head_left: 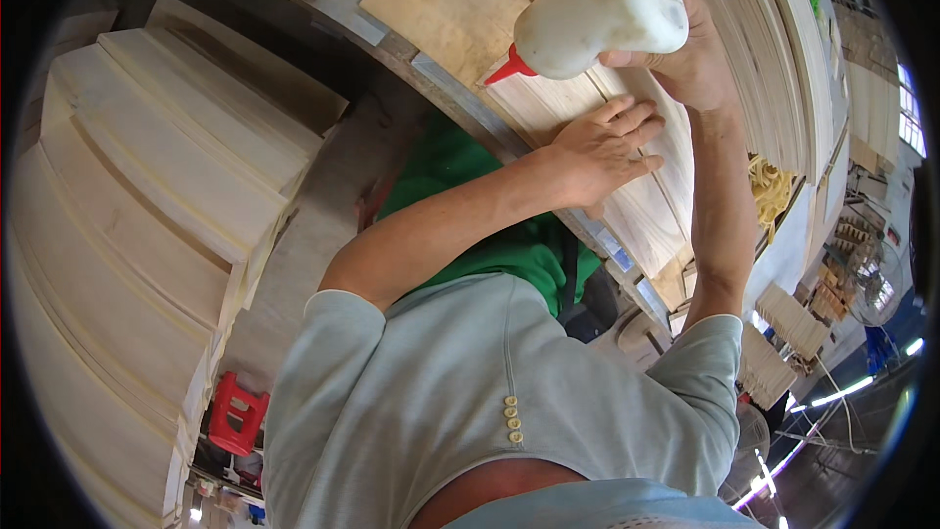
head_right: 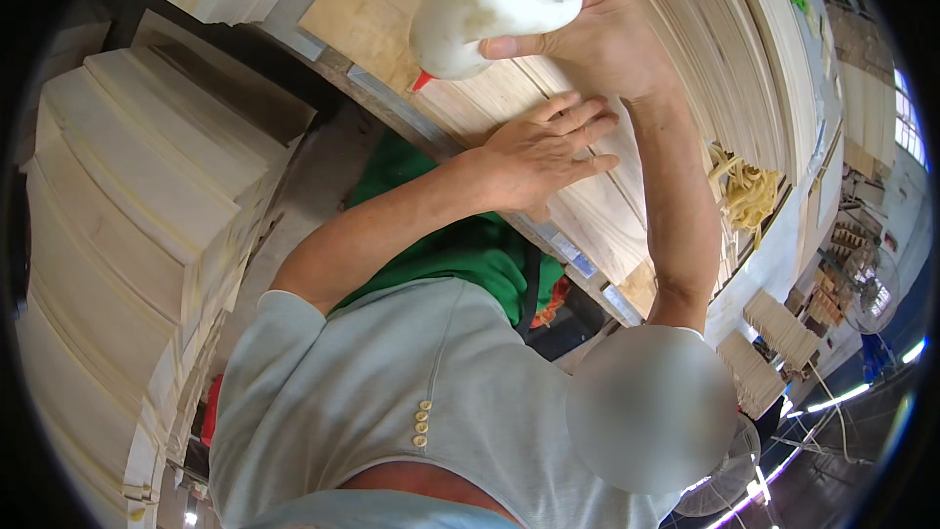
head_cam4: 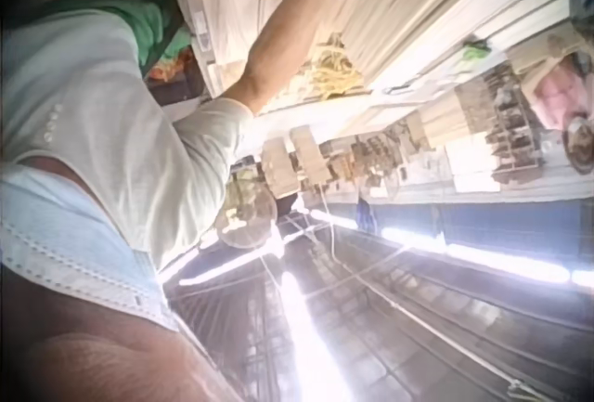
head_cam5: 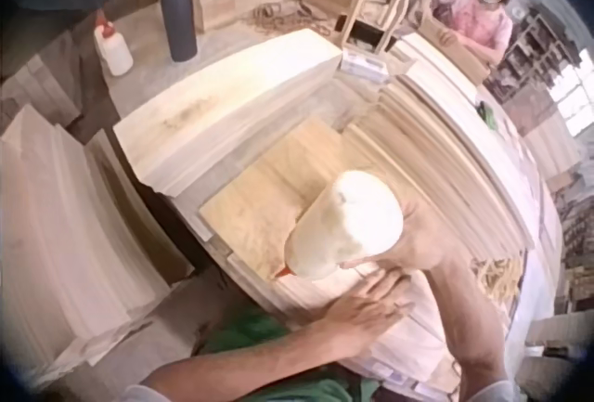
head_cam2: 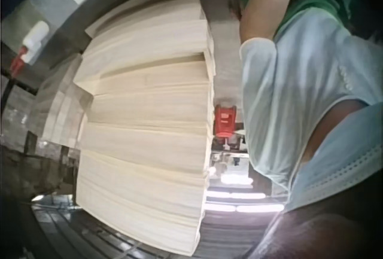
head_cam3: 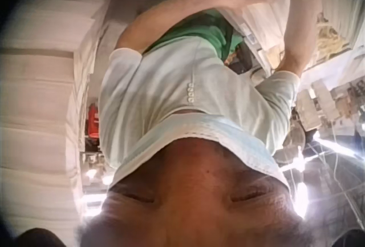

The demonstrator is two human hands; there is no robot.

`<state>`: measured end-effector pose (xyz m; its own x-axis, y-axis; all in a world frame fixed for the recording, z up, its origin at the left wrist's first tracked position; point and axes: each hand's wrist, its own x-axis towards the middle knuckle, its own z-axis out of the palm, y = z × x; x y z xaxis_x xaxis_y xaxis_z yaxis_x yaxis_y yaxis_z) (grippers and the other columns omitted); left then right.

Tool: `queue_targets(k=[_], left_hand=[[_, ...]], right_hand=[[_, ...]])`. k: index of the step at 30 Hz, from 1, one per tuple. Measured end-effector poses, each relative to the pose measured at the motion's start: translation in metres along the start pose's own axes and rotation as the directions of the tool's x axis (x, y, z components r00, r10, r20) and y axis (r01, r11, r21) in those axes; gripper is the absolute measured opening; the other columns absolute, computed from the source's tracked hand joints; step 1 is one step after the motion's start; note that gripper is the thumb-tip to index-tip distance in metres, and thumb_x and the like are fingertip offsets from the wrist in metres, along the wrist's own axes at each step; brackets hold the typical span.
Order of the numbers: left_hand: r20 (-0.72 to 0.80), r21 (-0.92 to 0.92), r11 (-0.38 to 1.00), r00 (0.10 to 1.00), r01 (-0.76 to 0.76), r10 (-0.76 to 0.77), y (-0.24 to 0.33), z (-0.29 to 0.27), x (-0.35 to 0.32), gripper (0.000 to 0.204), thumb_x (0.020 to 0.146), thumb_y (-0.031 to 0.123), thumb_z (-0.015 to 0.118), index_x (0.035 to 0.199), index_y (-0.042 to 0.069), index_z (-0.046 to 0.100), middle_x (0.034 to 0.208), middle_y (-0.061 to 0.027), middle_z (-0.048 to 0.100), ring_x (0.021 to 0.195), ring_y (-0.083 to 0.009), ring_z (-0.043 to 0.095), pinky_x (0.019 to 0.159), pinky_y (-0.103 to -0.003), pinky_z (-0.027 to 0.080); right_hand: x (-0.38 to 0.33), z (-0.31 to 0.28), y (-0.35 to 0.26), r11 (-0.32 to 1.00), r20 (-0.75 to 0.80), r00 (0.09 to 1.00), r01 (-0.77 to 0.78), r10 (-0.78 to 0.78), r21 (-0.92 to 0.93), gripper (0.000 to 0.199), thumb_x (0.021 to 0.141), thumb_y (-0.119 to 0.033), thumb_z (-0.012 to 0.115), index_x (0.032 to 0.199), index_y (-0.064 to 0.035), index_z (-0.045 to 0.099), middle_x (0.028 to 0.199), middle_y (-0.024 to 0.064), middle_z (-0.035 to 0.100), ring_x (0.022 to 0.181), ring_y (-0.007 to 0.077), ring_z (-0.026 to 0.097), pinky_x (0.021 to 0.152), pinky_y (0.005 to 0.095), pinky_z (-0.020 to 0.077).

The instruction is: Assembling and gluing small wooden components to form boxes in a workshop setting.

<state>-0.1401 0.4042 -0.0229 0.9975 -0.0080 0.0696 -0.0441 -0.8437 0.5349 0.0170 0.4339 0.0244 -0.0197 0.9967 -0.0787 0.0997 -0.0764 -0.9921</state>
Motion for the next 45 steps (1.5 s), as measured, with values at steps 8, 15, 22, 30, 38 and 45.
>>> queue_targets(k=[8, 15, 22, 30, 38, 45], left_hand=[[0.000, -0.031, 1.000, 1.000, -0.001, 0.001, 0.000, -0.002, 0.001, 0.089, 0.059, 0.032, 0.082, 0.140, 0.018, 0.047, 0.152, -0.0122, 0.030, 0.144, -0.0290, 0.019, 0.118, -0.042, 0.012], [-0.156, 0.037, 0.999, 0.987, -0.019, 0.024, -0.003, 0.017, 0.000, 0.088, 0.060, 0.032, 0.083, 0.138, 0.015, 0.046, 0.151, -0.0127, 0.031, 0.144, -0.0288, 0.019, 0.118, -0.044, 0.012], [-0.084, -0.018, 1.000, 0.996, -0.026, 0.024, -0.001, 0.007, -0.002, 0.087, 0.062, 0.034, 0.081, 0.139, 0.016, 0.046, 0.150, -0.0126, 0.031, 0.144, -0.0293, 0.018, 0.118, -0.045, 0.011], [-0.085, -0.005, 1.000, 0.996, -0.017, 0.017, -0.001, 0.006, -0.002, 0.089, 0.060, 0.036, 0.082, 0.139, 0.016, 0.046, 0.149, -0.0113, 0.032, 0.143, -0.0292, 0.018, 0.118, -0.045, 0.012], [-0.047, -0.002, 1.000, 0.999, -0.008, 0.008, 0.000, 0.001, 0.000, 0.092, 0.057, 0.036, 0.084, 0.138, 0.017, 0.047, 0.148, -0.0107, 0.032, 0.142, -0.0291, 0.020, 0.118, -0.045, 0.014], [-0.022, 0.001, 1.000, 1.000, -0.008, 0.008, 0.000, -0.001, 0.001, 0.093, 0.057, 0.037, 0.084, 0.139, 0.017, 0.046, 0.150, -0.0110, 0.031, 0.144, -0.0294, 0.019, 0.118, -0.045, 0.013]], right_hand=[[-0.004, -0.003, 0.001, 0.999, -0.016, 1.000, 0.019, -0.020, -0.035, 0.083, 0.058, 0.003, 0.087, 0.133, -0.0091, 0.054, 0.121, 0.0026, 0.062, 0.112, 0.0155, 0.057, 0.096, 0.0351, 0.0480], [-0.001, -0.024, 0.001, 0.997, 0.023, 0.999, 0.032, -0.033, 0.064, 0.082, 0.059, 0.002, 0.087, 0.133, -0.0087, 0.052, 0.121, 0.0039, 0.062, 0.112, 0.0177, 0.057, 0.097, 0.0378, 0.0472], [-0.002, -0.040, 0.002, 0.997, -0.010, 0.997, 0.080, -0.080, 0.012, 0.075, 0.062, 0.002, 0.085, 0.130, -0.0080, 0.054, 0.119, 0.0047, 0.063, 0.109, 0.0175, 0.059, 0.094, 0.0375, 0.0491], [0.001, -0.059, 0.002, 0.994, -0.026, 0.994, 0.109, -0.109, -0.016, 0.071, 0.065, 0.003, 0.082, 0.129, -0.0085, 0.055, 0.118, 0.0044, 0.064, 0.109, 0.0175, 0.059, 0.094, 0.0373, 0.0491], [0.000, -0.067, -0.006, 0.995, -0.108, 0.991, 0.077, -0.084, -0.066, 0.067, 0.069, 0.000, 0.082, 0.130, -0.0099, 0.054, 0.116, 0.0025, 0.064, 0.108, 0.0153, 0.059, 0.095, 0.0364, 0.0474], [0.005, -0.064, -0.023, 0.955, -0.208, 0.961, 0.123, -0.183, -0.270, 0.069, 0.065, -0.002, 0.085, 0.127, -0.0071, 0.054, 0.115, 0.0034, 0.063, 0.104, 0.0155, 0.060, 0.088, 0.0328, 0.0518]])
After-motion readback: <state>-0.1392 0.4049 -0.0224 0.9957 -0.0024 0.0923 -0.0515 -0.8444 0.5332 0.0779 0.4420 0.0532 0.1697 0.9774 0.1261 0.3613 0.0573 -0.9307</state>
